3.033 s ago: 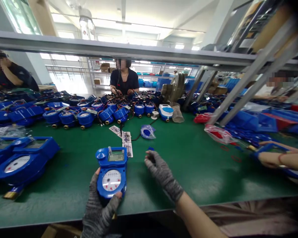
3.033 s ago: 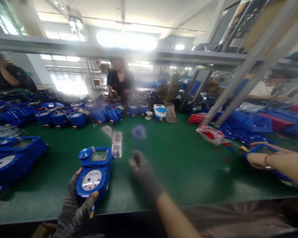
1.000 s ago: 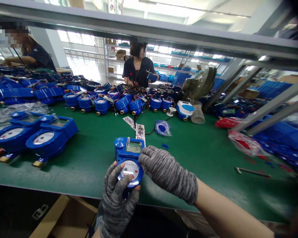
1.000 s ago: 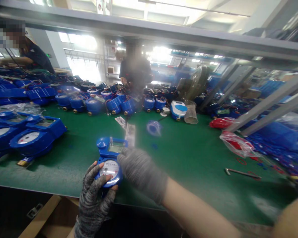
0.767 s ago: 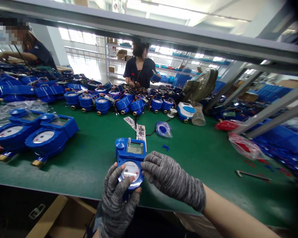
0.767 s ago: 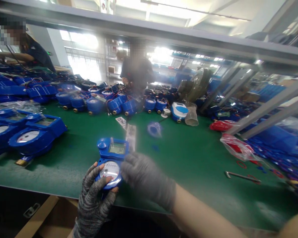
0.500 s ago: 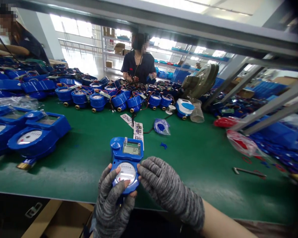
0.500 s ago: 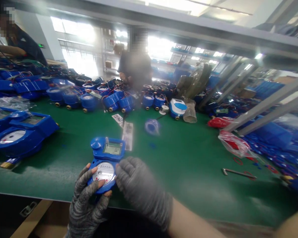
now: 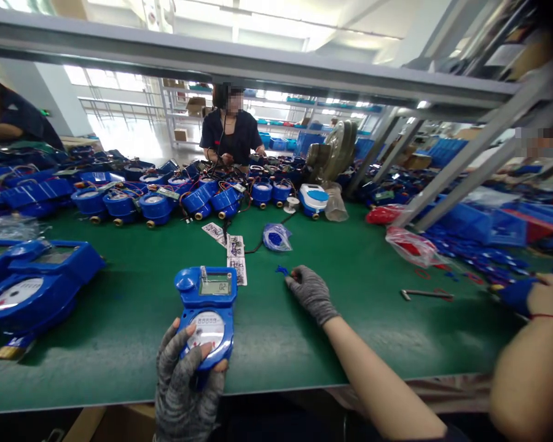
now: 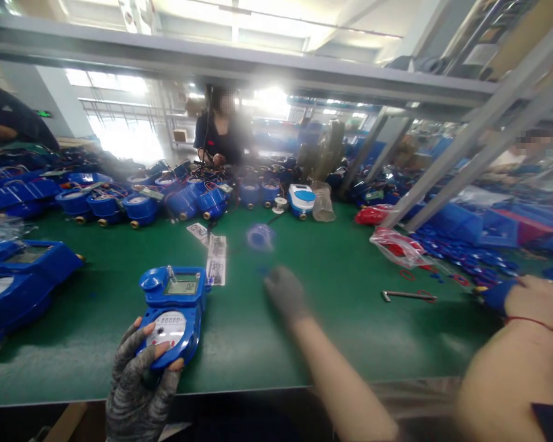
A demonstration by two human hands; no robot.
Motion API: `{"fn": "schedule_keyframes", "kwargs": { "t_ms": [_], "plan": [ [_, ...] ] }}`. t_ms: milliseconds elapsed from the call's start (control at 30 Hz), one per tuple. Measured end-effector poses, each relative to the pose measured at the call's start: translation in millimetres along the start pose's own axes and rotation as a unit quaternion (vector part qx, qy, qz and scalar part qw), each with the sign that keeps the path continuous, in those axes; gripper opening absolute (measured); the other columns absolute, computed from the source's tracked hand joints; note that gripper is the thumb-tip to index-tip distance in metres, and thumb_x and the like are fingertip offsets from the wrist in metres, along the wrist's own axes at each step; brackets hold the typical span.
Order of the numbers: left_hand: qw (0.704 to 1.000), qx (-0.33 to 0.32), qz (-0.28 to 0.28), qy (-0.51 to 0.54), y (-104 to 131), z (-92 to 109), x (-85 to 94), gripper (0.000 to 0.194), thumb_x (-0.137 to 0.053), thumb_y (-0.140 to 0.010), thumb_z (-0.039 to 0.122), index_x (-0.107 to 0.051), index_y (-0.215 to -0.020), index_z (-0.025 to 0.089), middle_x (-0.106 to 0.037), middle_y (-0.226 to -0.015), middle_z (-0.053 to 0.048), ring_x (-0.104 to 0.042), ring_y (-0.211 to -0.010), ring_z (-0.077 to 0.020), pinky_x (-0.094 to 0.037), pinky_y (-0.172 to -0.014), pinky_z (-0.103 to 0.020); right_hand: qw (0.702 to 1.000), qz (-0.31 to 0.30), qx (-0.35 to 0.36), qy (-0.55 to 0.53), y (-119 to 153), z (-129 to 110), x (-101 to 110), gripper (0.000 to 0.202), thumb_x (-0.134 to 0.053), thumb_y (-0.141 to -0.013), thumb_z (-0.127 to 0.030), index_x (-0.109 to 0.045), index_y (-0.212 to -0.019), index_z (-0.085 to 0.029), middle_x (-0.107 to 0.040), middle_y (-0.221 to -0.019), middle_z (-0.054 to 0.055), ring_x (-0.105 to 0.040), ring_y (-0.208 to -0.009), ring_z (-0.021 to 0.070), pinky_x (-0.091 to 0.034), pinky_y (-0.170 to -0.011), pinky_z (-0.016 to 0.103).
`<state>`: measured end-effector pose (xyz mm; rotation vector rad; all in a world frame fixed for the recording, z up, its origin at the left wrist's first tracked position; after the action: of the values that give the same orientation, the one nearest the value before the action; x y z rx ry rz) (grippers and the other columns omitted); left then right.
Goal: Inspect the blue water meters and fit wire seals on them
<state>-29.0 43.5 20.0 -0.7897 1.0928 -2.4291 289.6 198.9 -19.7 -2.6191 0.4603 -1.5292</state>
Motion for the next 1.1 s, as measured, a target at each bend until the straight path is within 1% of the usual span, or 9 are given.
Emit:
{"fn": "schedule_keyframes", "kwargs": {
  "t_ms": [200, 367, 433, 500, 600, 700, 767, 867, 1100],
  "plan": [
    [1.0, -0.001, 0.002, 0.0, 0.2, 1.9, 1.1, 0.033, -0.069, -0.08, 0.012, -0.058, -0.109, 0.024, -0.049, -0.133, -0.009, -0.039, -0.137, -0.033, -0.04, -0.109, -0.057, 0.998, -0.021, -0.029, 0.06, -11.3, -8.2, -8.1, 0.013, -0.06, -0.084, -0.025, -0.065, -0.075, -0.017, -0.066, -0.075, 0.008, -0.058, -0.067, 0.0187, -0.036, -0.06, 0.028],
    [1.0, 0.009, -0.001, 0.001, 4.6, -1.1, 0.2, 0.034, -0.068, -0.081, 0.012, -0.058, -0.11, 0.026, -0.049, -0.133, -0.008, -0.038, -0.138, -0.0327, -0.041, -0.107, -0.057, 0.999, -0.005, -0.005, 0.043, -8.0, -28.3, 12.7, 0.014, -0.058, -0.085, -0.023, -0.065, -0.075, -0.016, -0.066, -0.074, 0.008, -0.059, -0.068, 0.0202, -0.039, -0.063, 0.029],
    [1.0, 0.022, 0.008, 0.009, 7.3, -3.7, 0.1, 0.038, -0.069, -0.081, 0.012, -0.056, -0.114, 0.026, -0.047, -0.136, -0.009, -0.039, -0.138, -0.0319, -0.042, -0.107, -0.055, 1.0, 0.012, 0.023, 0.014, 1.7, -55.0, 28.4, 0.013, -0.056, -0.087, -0.025, -0.065, -0.082, -0.016, -0.067, -0.081, 0.008, -0.06, -0.072, 0.0197, -0.043, -0.067, 0.029],
    [0.998, 0.048, 0.035, 0.021, 10.3, -7.4, 1.1, 0.049, -0.072, -0.079, 0.015, -0.051, -0.122, 0.026, -0.044, -0.141, -0.011, -0.043, -0.135, -0.0305, -0.043, -0.107, -0.053, 0.994, 0.019, 0.093, -0.049, 19.8, -99.1, 42.7, 0.012, -0.055, -0.089, -0.027, -0.063, -0.088, -0.018, -0.068, -0.087, 0.005, -0.061, -0.076, 0.0179, -0.046, -0.071, 0.027],
    [0.992, 0.087, 0.08, 0.039, 16.2, -13.0, 1.2, 0.073, -0.078, -0.074, 0.023, -0.04, -0.136, 0.024, -0.042, -0.144, -0.016, -0.045, -0.133, -0.0312, -0.041, -0.108, -0.052, 0.93, -0.032, 0.306, -0.202, 60.0, -186.2, 53.0, 0.009, -0.057, -0.088, -0.025, -0.064, -0.088, -0.019, -0.067, -0.085, 0.004, -0.061, -0.077, 0.0183, -0.048, -0.072, 0.029],
    [0.982, 0.152, 0.078, 0.074, 23.4, -21.6, -4.8, 0.084, -0.078, -0.075, 0.031, -0.033, -0.144, 0.022, -0.042, -0.146, -0.018, -0.046, -0.133, -0.0336, -0.042, -0.108, -0.051, 0.883, -0.099, 0.433, -0.153, 89.4, -248.3, 41.3, 0.007, -0.062, -0.085, -0.02, -0.068, -0.086, -0.017, -0.067, -0.087, 0.006, -0.06, -0.081, 0.0204, -0.047, -0.076, 0.032],
    [0.973, 0.195, 0.066, 0.1, 27.6, -26.2, -8.7, 0.083, -0.076, -0.077, 0.035, -0.032, -0.146, 0.022, -0.043, -0.145, -0.018, -0.049, -0.13, -0.0337, -0.043, -0.107, -0.049, 0.88, -0.134, 0.45, -0.069, 93.1, -268.5, 26.6, 0.006, -0.066, -0.083, -0.02, -0.071, -0.083, -0.017, -0.067, -0.087, 0.007, -0.059, -0.081, 0.022, -0.046, -0.077, 0.035],
    [0.972, 0.2, 0.055, 0.108, 27.6, -24.8, -8.7, 0.081, -0.075, -0.078, 0.037, -0.032, -0.145, 0.022, -0.046, -0.143, -0.018, -0.052, -0.127, -0.0336, -0.045, -0.105, -0.049, 0.883, -0.178, 0.433, 0.027, 85.9, -281.0, 11.8, 0.007, -0.068, -0.082, -0.024, -0.073, -0.081, -0.018, -0.067, -0.087, 0.007, -0.058, -0.085, 0.0237, -0.044, -0.082, 0.038],
    [0.98, 0.18, 0.047, 0.074, 18.5, -18.0, -1.1, 0.077, -0.073, -0.08, 0.038, -0.032, -0.144, 0.022, -0.05, -0.139, -0.018, -0.055, -0.123, -0.0333, -0.048, -0.101, -0.049, 0.846, -0.26, 0.448, 0.125, 80.5, -298.0, 8.0, 0.01, -0.067, -0.085, -0.026, -0.074, -0.083, -0.02, -0.067, -0.085, 0.005, -0.057, -0.09, 0.0231, -0.043, -0.084, 0.035]
  ]
}}
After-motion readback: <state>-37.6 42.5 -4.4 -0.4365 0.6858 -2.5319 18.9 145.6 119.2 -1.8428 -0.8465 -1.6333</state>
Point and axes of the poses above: each hand's wrist, its own y-axis away from the middle knuckle, its own x-axis out of the back of the hand, z = x × y, the point moved 6 cm from there along -y, towards the middle knuckle
